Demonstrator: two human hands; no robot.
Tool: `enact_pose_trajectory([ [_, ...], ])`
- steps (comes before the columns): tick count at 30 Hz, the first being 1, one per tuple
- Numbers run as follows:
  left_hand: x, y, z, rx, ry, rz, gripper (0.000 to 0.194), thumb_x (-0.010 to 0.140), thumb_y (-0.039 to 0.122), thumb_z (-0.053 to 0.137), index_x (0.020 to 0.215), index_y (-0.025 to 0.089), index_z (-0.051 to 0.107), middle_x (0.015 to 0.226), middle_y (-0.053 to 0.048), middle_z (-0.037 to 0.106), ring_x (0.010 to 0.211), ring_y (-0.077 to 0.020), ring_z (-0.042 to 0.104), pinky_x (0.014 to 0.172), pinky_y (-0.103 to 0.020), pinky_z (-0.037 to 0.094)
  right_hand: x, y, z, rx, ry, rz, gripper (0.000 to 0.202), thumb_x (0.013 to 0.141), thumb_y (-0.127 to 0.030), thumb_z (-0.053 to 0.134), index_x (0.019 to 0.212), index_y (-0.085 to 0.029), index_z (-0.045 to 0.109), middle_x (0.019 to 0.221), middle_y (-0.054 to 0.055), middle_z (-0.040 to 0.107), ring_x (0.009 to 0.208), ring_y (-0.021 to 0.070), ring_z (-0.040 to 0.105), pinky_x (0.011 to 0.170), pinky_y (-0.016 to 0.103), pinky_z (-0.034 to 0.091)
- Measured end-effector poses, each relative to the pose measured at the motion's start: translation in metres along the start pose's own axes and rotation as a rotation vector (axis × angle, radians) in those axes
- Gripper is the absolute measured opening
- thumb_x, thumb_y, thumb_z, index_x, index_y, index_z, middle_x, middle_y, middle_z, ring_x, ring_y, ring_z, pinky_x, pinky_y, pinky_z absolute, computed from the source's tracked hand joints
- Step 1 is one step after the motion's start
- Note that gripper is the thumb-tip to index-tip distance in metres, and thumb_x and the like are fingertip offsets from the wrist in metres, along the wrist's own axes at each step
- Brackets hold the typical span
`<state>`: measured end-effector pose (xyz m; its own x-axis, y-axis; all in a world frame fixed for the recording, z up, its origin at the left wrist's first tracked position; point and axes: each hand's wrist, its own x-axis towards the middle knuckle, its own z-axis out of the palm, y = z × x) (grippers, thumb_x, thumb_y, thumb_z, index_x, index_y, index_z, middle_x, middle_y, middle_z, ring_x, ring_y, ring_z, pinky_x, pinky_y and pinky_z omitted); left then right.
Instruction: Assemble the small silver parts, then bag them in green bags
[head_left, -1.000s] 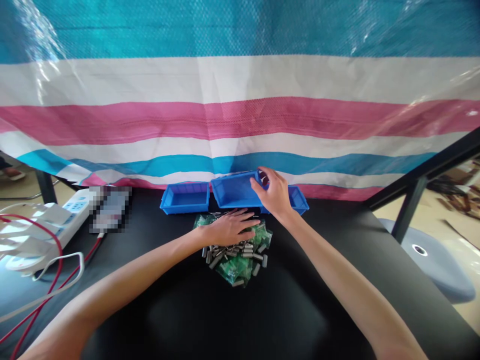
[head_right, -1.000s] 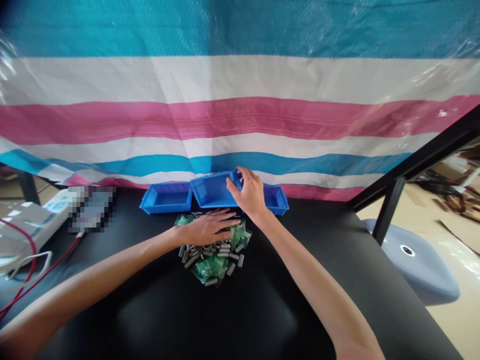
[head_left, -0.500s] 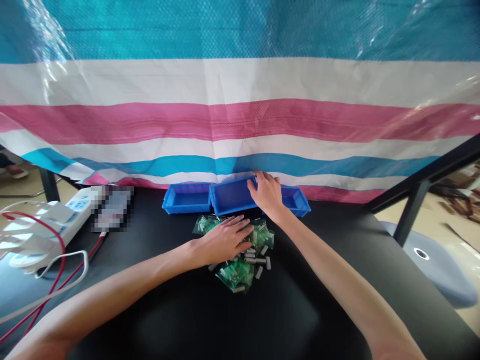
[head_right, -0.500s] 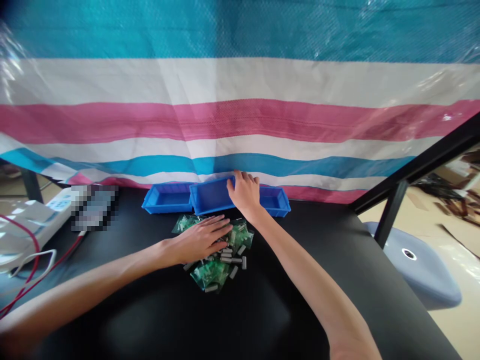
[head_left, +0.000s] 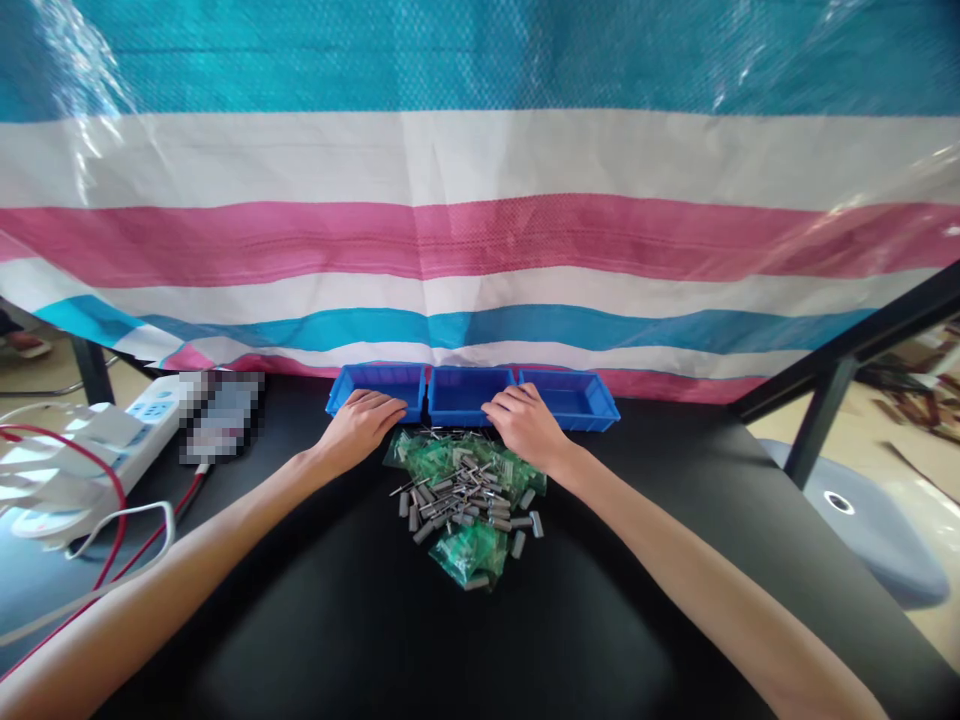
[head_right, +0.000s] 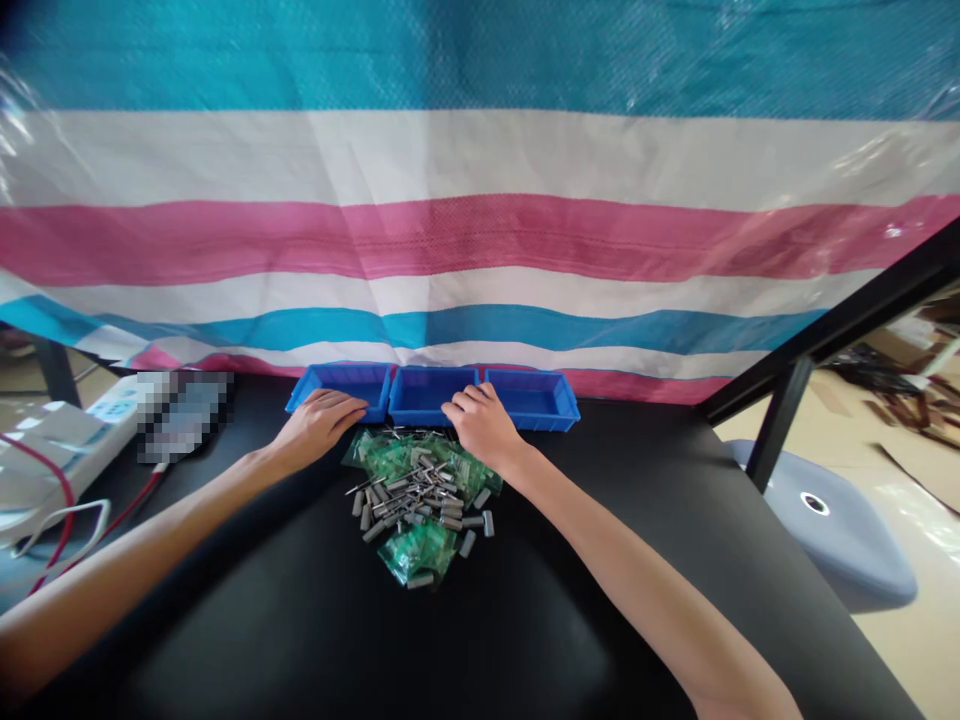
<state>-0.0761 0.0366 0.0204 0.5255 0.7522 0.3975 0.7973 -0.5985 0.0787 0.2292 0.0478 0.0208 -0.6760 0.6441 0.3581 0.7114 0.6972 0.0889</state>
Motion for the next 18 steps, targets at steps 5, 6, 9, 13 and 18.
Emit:
enact_pose_trajectory([
  [5, 0.004, -0.002, 0.002, -0.035, -0.018, 0.127, 0.03, 0.098, 0.03, 0.038, 0.105, 0.019, 0.065, 0.092, -0.006, 0.071, 0.085, -0.018, 0.066, 0.086, -0.036, 0.046, 0.001, 0.0, -0.006, 0.087, 0.038, 0.008, 0.025, 0.095, -0.019, 0.047, 0.11, -0.018, 0.067, 0.103, 0.008, 0.068, 0.1, 0.023, 0.055, 0.09, 0.038, 0.035],
  [6, 0.004, -0.001, 0.002, -0.032, -0.017, 0.14, 0.03, 0.098, 0.029, 0.039, 0.106, 0.019, 0.065, 0.092, -0.006, 0.071, 0.085, -0.018, 0.066, 0.087, -0.036, 0.046, -0.001, 0.0, -0.009, 0.099, 0.082, 0.044, 0.027, 0.095, -0.024, 0.047, 0.114, -0.018, 0.065, 0.108, 0.009, 0.067, 0.105, 0.0236, 0.054, 0.092, 0.039, 0.035],
  [9, 0.007, 0.001, 0.003, 0.014, -0.013, 0.134, 0.03, 0.098, 0.029, 0.038, 0.108, 0.018, 0.065, 0.093, -0.007, 0.071, 0.086, -0.0187, 0.066, 0.087, -0.036, 0.046, -0.012, 0.002, -0.015, 0.043, 0.239, 0.336, 0.038, 0.095, -0.031, 0.045, 0.125, -0.013, 0.057, 0.123, 0.014, 0.061, 0.114, 0.0284, 0.051, 0.096, 0.042, 0.035],
  [13, 0.011, 0.009, 0.003, 0.06, -0.007, 0.092, 0.035, 0.098, 0.037, 0.039, 0.12, 0.019, 0.059, 0.103, -0.009, 0.07, 0.095, -0.0215, 0.065, 0.088, -0.037, 0.046, -0.028, 0.008, -0.008, -0.001, 0.154, 0.553, 0.044, 0.094, -0.034, 0.045, 0.128, -0.007, 0.053, 0.124, 0.019, 0.06, 0.112, 0.0324, 0.054, 0.094, 0.045, 0.037],
  [18, 0.018, 0.015, 0.002, 0.096, -0.042, 0.096, 0.05, 0.098, 0.043, 0.038, 0.144, 0.023, 0.037, 0.119, -0.011, 0.063, 0.102, -0.0229, 0.062, 0.087, -0.037, 0.049, -0.029, 0.005, 0.002, 0.028, 0.043, 0.508, 0.046, 0.1, -0.035, 0.034, 0.133, -0.006, 0.048, 0.107, 0.016, 0.068, 0.1, 0.028, 0.062, 0.092, 0.041, 0.036],
])
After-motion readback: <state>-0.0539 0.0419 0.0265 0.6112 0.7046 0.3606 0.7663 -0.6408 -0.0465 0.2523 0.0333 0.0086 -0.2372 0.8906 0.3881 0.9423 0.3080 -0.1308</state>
